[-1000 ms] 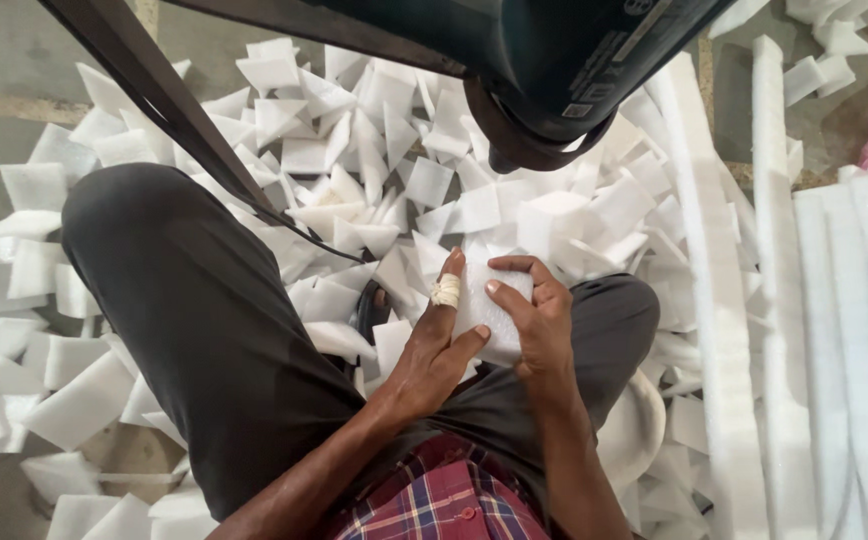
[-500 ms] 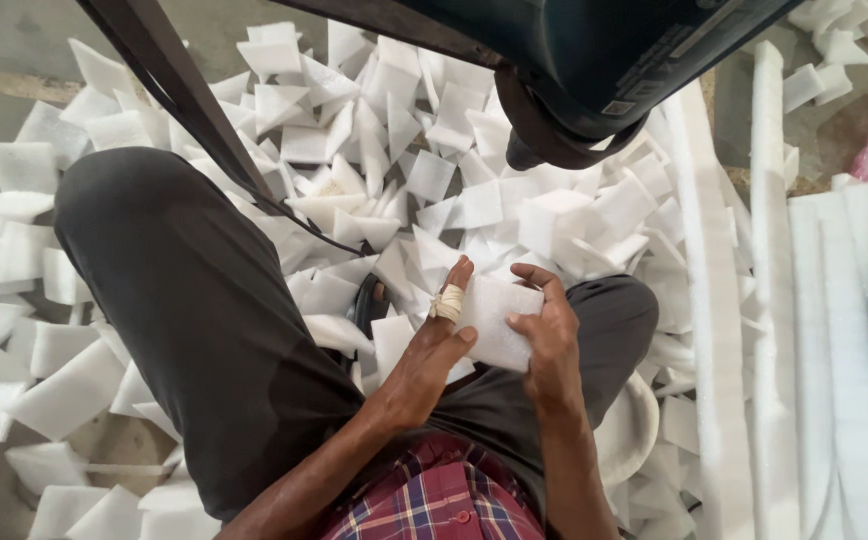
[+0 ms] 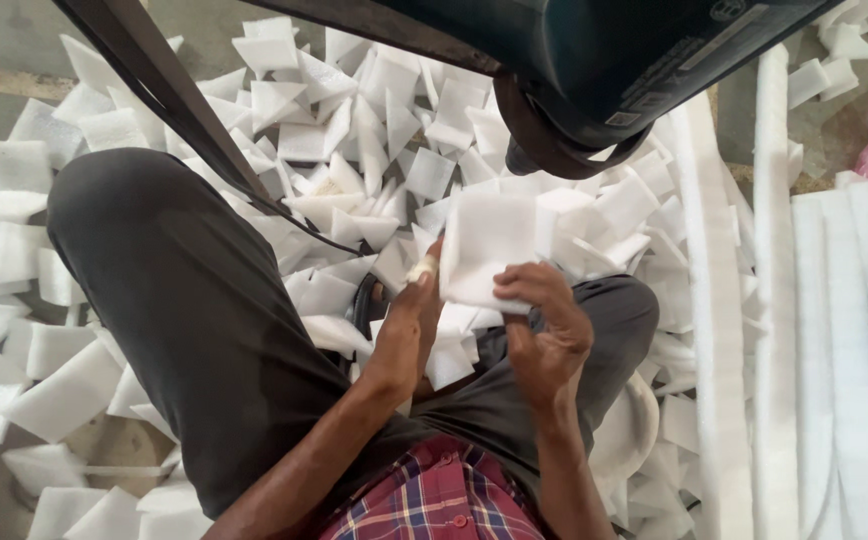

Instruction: The person sits on the floor and repeatedly picks up small white foam pieces. They apply hot glue from a glue gun to the edges of the pieces and press them together to form small blocks. The finished blocks are placed into a pile on the floor.

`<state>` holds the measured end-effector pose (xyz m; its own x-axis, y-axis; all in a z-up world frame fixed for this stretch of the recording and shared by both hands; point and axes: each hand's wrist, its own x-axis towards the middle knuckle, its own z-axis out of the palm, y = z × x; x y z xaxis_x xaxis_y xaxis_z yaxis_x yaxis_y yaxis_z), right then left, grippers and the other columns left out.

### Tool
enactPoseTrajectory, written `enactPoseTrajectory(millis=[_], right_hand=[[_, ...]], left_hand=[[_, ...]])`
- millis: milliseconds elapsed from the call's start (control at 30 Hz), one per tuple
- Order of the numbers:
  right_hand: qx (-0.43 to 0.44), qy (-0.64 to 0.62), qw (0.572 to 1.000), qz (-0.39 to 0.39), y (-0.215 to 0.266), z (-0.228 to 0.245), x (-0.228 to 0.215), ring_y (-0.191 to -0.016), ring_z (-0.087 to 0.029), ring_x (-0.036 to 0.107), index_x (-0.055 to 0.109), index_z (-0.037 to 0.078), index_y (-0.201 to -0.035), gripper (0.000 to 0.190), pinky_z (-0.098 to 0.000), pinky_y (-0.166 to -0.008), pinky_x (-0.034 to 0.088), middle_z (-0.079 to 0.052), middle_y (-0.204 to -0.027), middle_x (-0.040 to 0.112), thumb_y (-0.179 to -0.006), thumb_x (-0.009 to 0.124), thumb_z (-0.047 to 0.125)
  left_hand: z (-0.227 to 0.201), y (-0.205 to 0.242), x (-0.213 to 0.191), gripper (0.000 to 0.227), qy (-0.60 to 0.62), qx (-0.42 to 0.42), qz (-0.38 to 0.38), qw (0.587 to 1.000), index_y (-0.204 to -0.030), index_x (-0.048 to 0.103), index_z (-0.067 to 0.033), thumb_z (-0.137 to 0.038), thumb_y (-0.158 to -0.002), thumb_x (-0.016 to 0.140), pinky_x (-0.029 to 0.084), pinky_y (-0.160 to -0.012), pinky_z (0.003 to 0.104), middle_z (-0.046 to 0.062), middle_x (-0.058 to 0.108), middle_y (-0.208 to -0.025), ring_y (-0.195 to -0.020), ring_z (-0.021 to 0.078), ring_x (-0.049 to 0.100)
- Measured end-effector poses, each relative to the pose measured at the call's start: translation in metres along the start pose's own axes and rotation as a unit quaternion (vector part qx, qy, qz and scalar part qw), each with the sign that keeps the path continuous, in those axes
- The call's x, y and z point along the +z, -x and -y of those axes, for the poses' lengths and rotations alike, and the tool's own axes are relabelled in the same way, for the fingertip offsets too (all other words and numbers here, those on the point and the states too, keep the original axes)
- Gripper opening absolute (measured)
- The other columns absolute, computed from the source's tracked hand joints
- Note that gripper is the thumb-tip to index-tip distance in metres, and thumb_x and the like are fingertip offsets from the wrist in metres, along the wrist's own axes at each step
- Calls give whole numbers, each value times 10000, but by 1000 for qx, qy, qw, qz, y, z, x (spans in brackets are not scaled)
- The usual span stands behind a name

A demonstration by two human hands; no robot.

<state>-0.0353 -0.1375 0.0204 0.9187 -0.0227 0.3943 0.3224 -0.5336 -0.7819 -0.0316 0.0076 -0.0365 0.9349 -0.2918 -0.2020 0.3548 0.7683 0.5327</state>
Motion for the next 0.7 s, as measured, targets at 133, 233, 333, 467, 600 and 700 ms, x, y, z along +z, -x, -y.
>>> enactPoseTrajectory(millis=[133, 233, 333, 467, 600, 700], right_hand=[[-7, -47, 999, -6, -19, 4, -3, -1137, -180, 695, 716, 54, -991, 298, -335, -1024, 573, -53, -1106, 733, -843, 644, -194], [6, -54, 998, -14, -25, 13, -8, -1133, -185, 689, 703, 35, -993, 314, -321, -1011, 564, -67, -1110, 721, -826, 627, -220], [50, -72, 996, -6, -14, 19, -16, -1111, -176, 692, 704, 25, -993, 310, -307, -994, 562, -79, -1111, 727, -822, 626, -222], [109, -104, 988, 24, 6, 14, -19, -1097, -179, 695, 708, 15, -1020, 277, -294, -954, 582, -89, -1103, 731, -832, 683, -187], [134, -169, 973, 82, 29, 1, -26, -1144, -202, 682, 713, 7, -1115, 195, -307, -982, 566, -119, -1157, 716, -927, 732, -38], [111, -253, 961, 23, 32, -4, -31, -1207, -176, 638, 656, 35, -1255, 405, -315, -1086, 534, -100, -1255, 665, -887, 782, 149]], left_hand=[[-20, -14, 23, 658, -35, 11, 22, 999, -1620, 244, -30, -330, -1048, 369, 216, -1243, 334, 128, 397, -1582, -1464, 210, 360], [-34, -16, 31, 618, -109, 14, 20, 994, -1571, 348, -6, -308, -1034, 400, 339, -1149, 340, 140, 542, -1403, -1304, 212, 487], [-40, -21, 25, 512, -147, 5, -35, 988, -1437, 497, 64, -230, -1019, 516, 431, -1066, 336, 143, 630, -1263, -1176, 197, 569], [-34, -17, 3, 462, -83, -49, -114, 989, -1331, 497, 2, -100, -904, 642, 541, -939, 319, 92, 671, -1196, -1081, 150, 654], [-15, -15, -15, 498, -68, -90, -154, 982, -1327, 544, 29, -7, -848, 675, 568, -806, 332, 92, 662, -1093, -954, 164, 667], [-10, -14, -18, 520, -72, -94, -158, 980, -1334, 540, 26, -1, -831, 673, 583, -782, 327, 88, 674, -1081, -934, 158, 676]])
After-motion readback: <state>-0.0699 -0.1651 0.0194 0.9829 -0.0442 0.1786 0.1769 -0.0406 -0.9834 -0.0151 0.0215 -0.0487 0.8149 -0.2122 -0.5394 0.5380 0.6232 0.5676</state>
